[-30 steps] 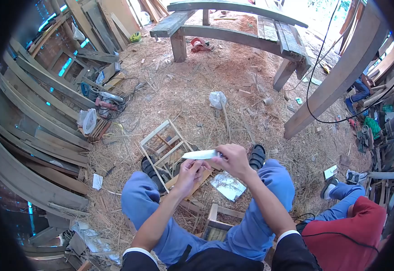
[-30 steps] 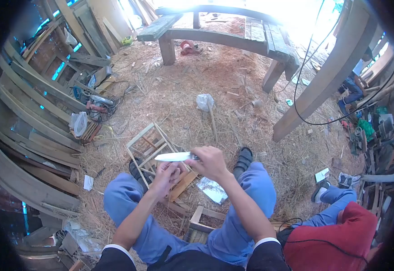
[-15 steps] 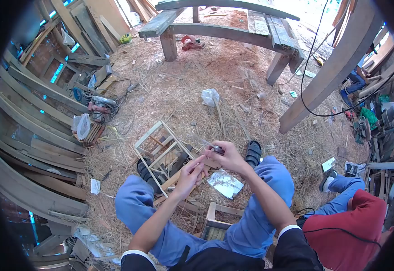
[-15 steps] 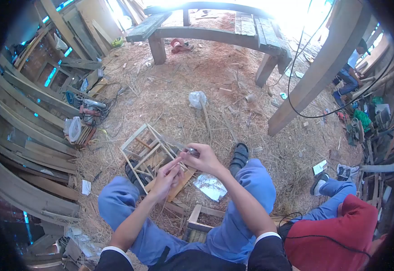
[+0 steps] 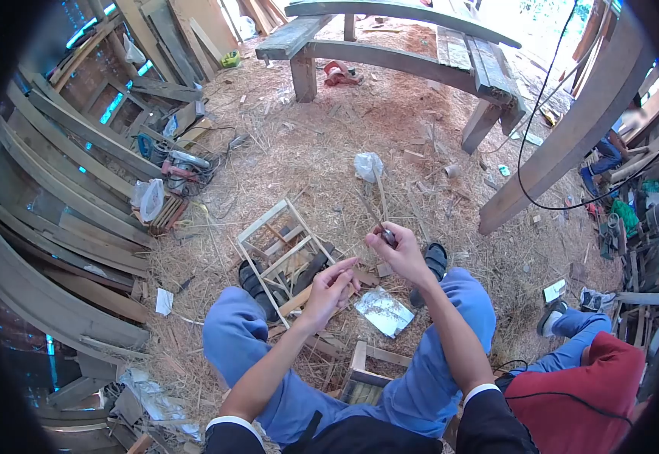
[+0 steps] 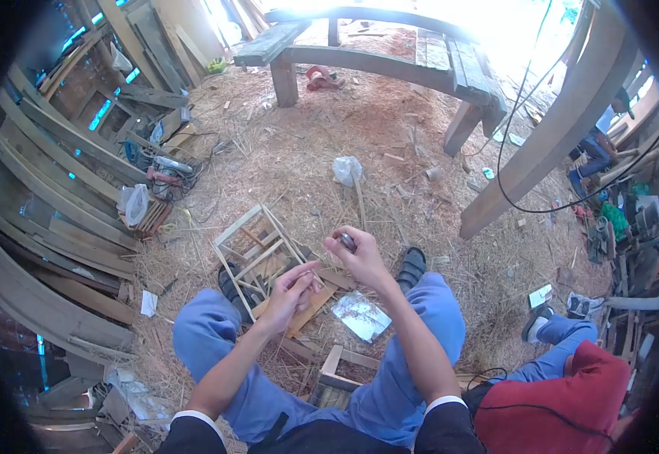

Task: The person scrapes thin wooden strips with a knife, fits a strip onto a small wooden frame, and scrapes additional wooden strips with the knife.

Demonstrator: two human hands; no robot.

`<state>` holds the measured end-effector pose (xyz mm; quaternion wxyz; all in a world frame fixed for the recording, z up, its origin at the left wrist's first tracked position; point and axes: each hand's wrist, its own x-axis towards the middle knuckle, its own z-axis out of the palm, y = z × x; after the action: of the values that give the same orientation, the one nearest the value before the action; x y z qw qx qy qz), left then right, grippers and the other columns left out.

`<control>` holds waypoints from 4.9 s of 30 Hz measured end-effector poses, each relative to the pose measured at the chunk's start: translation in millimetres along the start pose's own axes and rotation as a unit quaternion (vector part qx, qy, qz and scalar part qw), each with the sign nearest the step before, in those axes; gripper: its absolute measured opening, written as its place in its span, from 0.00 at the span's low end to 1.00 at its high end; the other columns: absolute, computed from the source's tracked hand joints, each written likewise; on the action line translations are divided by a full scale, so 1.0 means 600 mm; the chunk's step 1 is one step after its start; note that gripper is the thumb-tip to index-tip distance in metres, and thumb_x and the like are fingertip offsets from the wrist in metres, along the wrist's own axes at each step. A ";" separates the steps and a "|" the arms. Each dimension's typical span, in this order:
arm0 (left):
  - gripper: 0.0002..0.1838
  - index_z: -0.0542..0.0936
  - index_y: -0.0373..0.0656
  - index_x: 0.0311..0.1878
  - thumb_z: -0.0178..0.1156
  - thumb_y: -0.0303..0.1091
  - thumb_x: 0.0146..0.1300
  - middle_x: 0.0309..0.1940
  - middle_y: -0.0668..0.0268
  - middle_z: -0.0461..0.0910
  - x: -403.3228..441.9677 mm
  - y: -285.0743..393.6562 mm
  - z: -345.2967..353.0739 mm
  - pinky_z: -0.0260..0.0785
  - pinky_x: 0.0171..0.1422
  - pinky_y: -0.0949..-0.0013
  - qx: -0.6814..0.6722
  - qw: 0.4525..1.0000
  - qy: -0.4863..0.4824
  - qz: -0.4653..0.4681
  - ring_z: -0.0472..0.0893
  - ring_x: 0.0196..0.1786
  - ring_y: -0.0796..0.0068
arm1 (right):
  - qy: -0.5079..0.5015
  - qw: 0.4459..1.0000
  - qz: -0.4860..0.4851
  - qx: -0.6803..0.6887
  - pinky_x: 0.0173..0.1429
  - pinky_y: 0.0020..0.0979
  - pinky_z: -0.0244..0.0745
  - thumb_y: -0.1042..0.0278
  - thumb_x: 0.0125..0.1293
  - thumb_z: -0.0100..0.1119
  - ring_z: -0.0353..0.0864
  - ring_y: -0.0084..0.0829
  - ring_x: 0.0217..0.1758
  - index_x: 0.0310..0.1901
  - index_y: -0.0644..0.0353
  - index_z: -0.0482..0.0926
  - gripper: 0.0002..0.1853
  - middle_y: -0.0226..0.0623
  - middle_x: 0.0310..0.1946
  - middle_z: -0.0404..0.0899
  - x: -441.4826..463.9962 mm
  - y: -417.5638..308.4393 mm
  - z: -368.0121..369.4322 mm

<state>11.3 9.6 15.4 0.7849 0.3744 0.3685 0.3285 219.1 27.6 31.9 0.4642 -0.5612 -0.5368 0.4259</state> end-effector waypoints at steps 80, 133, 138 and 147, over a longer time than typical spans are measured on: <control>0.23 0.69 0.52 0.74 0.49 0.33 0.79 0.30 0.73 0.68 -0.021 0.020 -0.030 0.44 0.20 0.82 -0.243 0.968 -0.026 -0.053 0.53 0.20 0.89 | 0.082 0.896 -0.272 -0.341 0.33 0.36 0.69 0.43 0.54 0.75 0.79 0.35 0.24 0.27 0.56 0.84 0.21 0.34 0.19 0.78 -0.018 -0.023 -0.036; 0.24 0.68 0.45 0.75 0.51 0.34 0.78 0.26 0.76 0.66 -0.030 0.004 -0.027 0.53 0.25 0.79 0.003 0.999 -0.041 0.026 0.59 0.24 0.88 | 0.062 0.936 -0.144 -0.315 0.33 0.42 0.74 0.46 0.63 0.68 0.82 0.43 0.26 0.31 0.59 0.82 0.21 0.43 0.21 0.79 -0.008 0.008 -0.015; 0.23 0.69 0.41 0.74 0.52 0.32 0.78 0.29 0.74 0.71 -0.022 -0.013 -0.042 0.51 0.24 0.80 0.006 0.999 0.001 0.032 0.60 0.22 0.88 | -0.038 0.922 -0.227 -0.310 0.32 0.41 0.74 0.47 0.63 0.69 0.82 0.44 0.25 0.33 0.56 0.84 0.18 0.42 0.20 0.79 -0.021 0.012 0.007; 0.22 0.72 0.46 0.72 0.53 0.32 0.77 0.29 0.75 0.70 -0.037 0.008 -0.034 0.47 0.25 0.80 -0.081 0.996 -0.031 -0.025 0.57 0.23 0.89 | -0.013 0.915 -0.257 -0.312 0.30 0.41 0.73 0.47 0.64 0.68 0.81 0.44 0.23 0.29 0.57 0.80 0.20 0.41 0.19 0.78 -0.021 0.020 0.008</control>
<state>-17.9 1.4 18.0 0.8319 0.3102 0.3249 0.3260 215.9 15.6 18.9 0.3521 -0.5142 -0.7742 0.1106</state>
